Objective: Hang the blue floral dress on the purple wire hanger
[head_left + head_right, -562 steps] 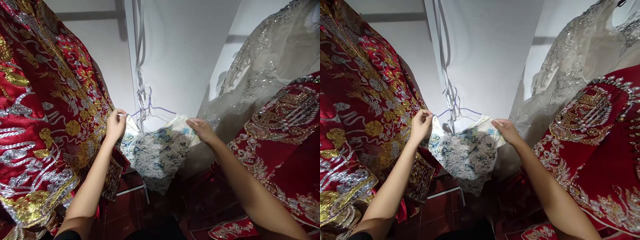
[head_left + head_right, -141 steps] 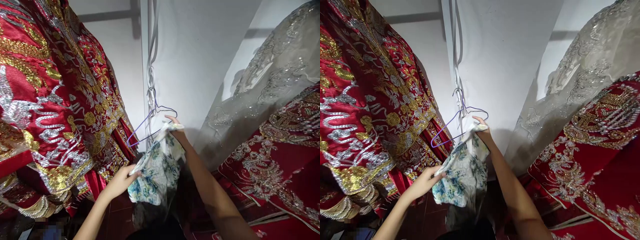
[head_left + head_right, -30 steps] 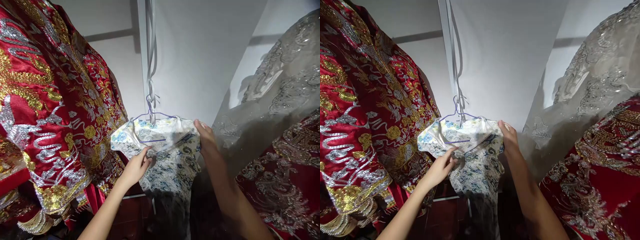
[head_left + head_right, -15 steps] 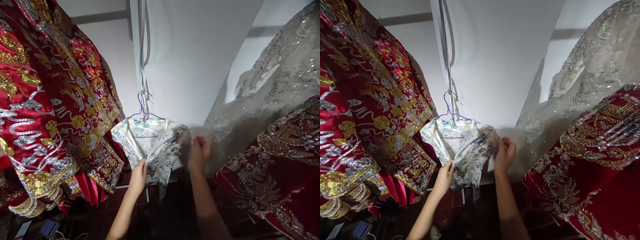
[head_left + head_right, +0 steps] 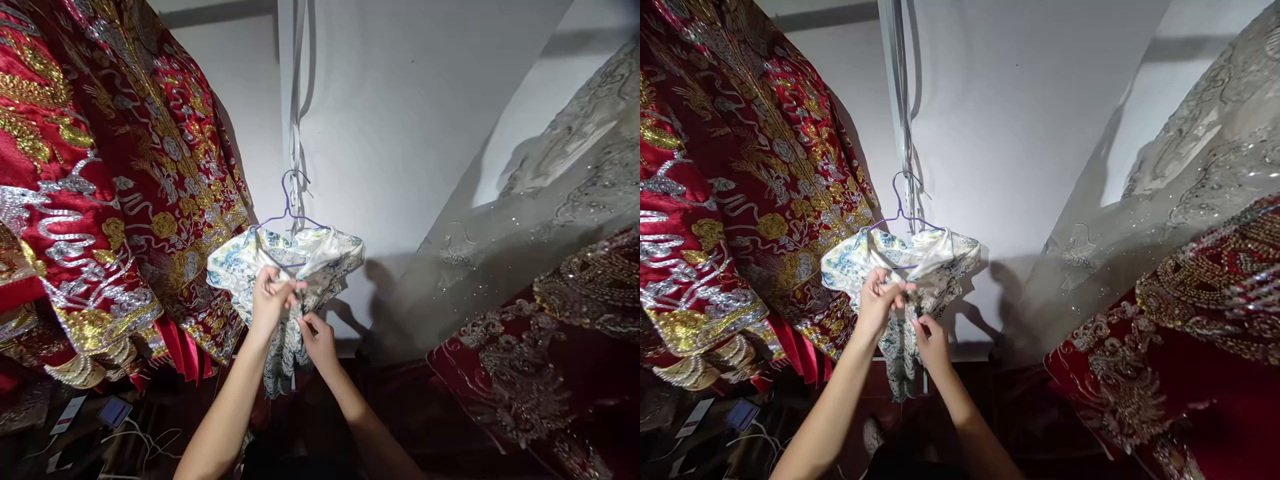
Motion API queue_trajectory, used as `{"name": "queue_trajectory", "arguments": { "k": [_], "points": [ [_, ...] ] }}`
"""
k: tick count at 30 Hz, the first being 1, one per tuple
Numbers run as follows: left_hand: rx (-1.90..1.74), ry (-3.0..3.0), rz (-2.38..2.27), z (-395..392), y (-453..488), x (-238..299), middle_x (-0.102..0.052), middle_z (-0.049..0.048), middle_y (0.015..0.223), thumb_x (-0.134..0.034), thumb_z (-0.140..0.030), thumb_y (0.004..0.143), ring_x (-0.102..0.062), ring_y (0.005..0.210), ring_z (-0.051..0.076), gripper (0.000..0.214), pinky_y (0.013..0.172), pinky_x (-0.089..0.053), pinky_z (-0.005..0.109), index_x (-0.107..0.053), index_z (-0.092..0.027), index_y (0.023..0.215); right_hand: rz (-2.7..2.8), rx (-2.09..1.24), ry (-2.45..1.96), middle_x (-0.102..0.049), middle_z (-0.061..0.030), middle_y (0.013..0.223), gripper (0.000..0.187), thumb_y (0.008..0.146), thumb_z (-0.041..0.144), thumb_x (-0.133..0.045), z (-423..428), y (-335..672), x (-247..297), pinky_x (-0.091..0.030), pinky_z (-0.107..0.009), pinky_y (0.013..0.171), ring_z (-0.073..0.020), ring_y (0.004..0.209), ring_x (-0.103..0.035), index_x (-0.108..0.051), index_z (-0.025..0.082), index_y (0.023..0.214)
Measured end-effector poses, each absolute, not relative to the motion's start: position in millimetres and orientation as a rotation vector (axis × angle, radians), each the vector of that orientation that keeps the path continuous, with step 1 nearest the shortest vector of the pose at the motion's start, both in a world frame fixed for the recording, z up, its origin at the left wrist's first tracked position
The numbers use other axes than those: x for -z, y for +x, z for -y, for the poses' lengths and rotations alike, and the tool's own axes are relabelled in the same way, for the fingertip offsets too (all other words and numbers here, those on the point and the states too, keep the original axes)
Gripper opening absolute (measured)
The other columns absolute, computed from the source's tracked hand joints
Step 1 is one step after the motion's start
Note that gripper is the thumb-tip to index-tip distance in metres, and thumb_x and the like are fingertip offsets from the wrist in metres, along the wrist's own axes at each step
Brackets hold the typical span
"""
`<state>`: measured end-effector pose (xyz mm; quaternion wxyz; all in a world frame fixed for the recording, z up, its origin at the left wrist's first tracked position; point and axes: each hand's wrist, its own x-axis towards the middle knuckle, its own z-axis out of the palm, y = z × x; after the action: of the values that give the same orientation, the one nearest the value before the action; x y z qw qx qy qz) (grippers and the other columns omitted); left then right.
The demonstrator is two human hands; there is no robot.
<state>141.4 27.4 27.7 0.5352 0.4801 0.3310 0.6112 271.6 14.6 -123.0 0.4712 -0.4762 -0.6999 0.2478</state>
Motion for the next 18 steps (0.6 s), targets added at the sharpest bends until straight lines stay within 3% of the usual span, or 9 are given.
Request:
{"name": "queue_trajectory", "arguments": {
  "k": [5,9,12,15,16,18],
  "points": [
    [-1.665,1.199,-0.515,-61,142,-99,-0.061,-0.0087,0.056,-0.076,-0.019,0.075,-0.065,0.046,0.012,0.043,0.035,-0.025,0.014,-0.035,-0.024,0.085,1.526,-0.679,-1.216,-0.048,0.0004,0.061,0.032,0.093,0.044,-0.049,-8,269,121,-0.037,-0.03,0.056,-0.0177,0.059,-0.049,-0.045,0.023,0.07],
    [-1.708,1.291,-0.429,-67,146,-127,-0.066,-0.0076,0.062,-0.075,-0.017,0.078,-0.063,0.043,0.01,0.043,0.036,-0.028,0.014,-0.035,-0.025,0.091,1.54,-0.744,-1.153,-0.053,-0.0006,0.062,0.031,0.091,0.043,-0.054,-15,270,99,-0.04,-0.03,0.056,-0.0179,0.059,-0.052,-0.052,0.022,0.068],
    [-1.608,1.398,-0.453,-65,142,-126,-0.07,-0.0059,0.068,-0.069,-0.018,0.083,-0.058,0.04,0.008,0.037,0.039,-0.034,0.016,-0.034,-0.026,0.093,1.487,-0.744,-1.07,-0.066,-0.0038,0.08,0.022,0.091,0.042,-0.058,-29,279,55,-0.048,-0.031,0.065,-0.0212,0.073,-0.062,-0.063,0.023,0.1],
    [-1.48,1.459,-0.473,-63,135,-114,-0.067,-0.0081,0.068,-0.062,-0.019,0.087,-0.052,0.038,0.006,0.031,0.04,-0.036,0.016,-0.031,-0.026,0.091,1.421,-0.656,-0.9,-0.069,-0.0044,0.091,0.041,0.095,0.039,-0.055,-47,291,-10,-0.051,-0.032,0.069,-0.0207,0.08,-0.064,-0.051,0.026,0.133],
    [-1.452,1.475,-0.476,-63,133,-111,-0.066,-0.0089,0.068,-0.059,-0.019,0.087,-0.05,0.037,0.005,0.03,0.04,-0.036,0.016,-0.031,-0.026,0.091,1.47,-0.609,-0.865,-0.069,-0.0042,0.093,0.045,0.096,0.038,-0.054,-53,293,-31,-0.051,-0.032,0.069,-0.0201,0.08,-0.064,-0.047,0.027,0.139],
    [-1.42,1.507,-0.495,-63,129,-105,-0.063,-0.0096,0.068,-0.057,-0.02,0.089,-0.046,0.036,0.004,0.027,0.039,-0.033,0.015,-0.03,-0.026,0.09,1.647,-0.54,-0.85,-0.069,-0.003,0.09,0.037,0.097,0.037,-0.053,-64,296,-66,-0.049,-0.03,0.067,-0.0182,0.075,-0.062,-0.055,0.026,0.132]
  ]
}}
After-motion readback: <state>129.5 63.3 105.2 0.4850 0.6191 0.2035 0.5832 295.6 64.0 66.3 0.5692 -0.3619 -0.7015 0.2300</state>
